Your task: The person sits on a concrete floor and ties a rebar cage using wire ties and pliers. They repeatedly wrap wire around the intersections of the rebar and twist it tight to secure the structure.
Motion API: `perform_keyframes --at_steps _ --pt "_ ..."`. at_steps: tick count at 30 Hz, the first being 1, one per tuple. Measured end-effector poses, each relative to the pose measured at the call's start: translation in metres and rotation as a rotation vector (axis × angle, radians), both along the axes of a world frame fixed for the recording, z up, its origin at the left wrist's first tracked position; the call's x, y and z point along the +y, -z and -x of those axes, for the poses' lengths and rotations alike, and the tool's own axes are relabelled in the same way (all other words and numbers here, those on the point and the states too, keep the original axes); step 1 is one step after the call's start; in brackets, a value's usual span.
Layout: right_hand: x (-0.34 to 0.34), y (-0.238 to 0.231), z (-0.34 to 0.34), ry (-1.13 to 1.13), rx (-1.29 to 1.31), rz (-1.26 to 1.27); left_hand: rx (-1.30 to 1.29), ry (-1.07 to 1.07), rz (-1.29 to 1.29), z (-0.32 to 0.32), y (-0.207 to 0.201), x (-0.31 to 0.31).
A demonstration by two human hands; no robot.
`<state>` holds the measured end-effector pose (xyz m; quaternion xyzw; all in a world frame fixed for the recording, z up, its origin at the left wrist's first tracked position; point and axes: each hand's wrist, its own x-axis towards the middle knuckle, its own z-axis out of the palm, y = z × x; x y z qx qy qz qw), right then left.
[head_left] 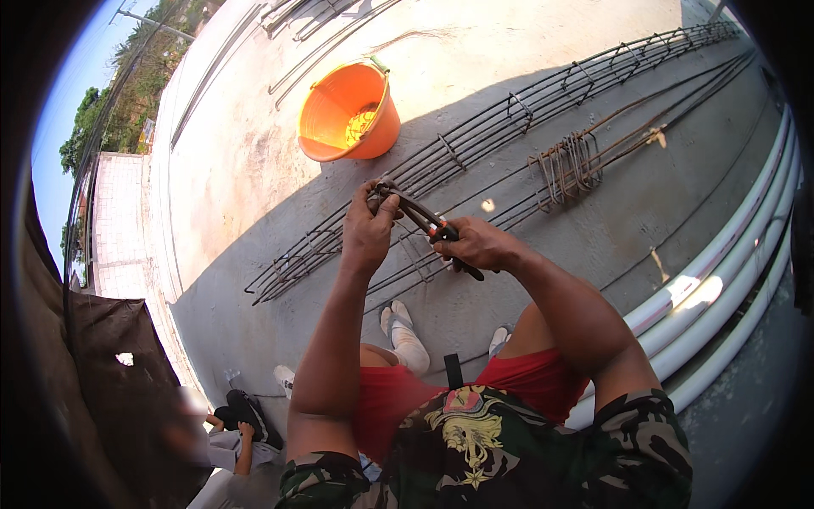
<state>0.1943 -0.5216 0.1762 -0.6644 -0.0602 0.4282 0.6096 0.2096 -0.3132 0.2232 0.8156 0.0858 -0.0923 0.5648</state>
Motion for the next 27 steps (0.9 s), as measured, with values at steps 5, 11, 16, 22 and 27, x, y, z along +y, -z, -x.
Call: perform_keyframes --at_steps 5,11,16,22,27 --pt "-0.014 -0.005 -0.014 0.057 -0.142 0.057 0.141 -0.032 0.216 0.001 -0.002 0.004" --pt "-0.011 0.007 -0.018 0.020 -0.062 -0.086 0.056 -0.029 0.403 0.003 -0.009 -0.002" --pt "-0.010 0.005 -0.019 0.013 0.047 -0.348 -0.017 0.037 -0.092 -0.005 -0.042 -0.003" --pt "-0.002 0.006 -0.020 0.097 0.099 -0.618 -0.146 -0.018 -0.371 -0.037 -0.051 -0.004" --pt "-0.024 0.013 -0.028 0.057 -0.022 -0.298 -0.047 -0.237 0.010 -0.065 -0.020 -0.007"
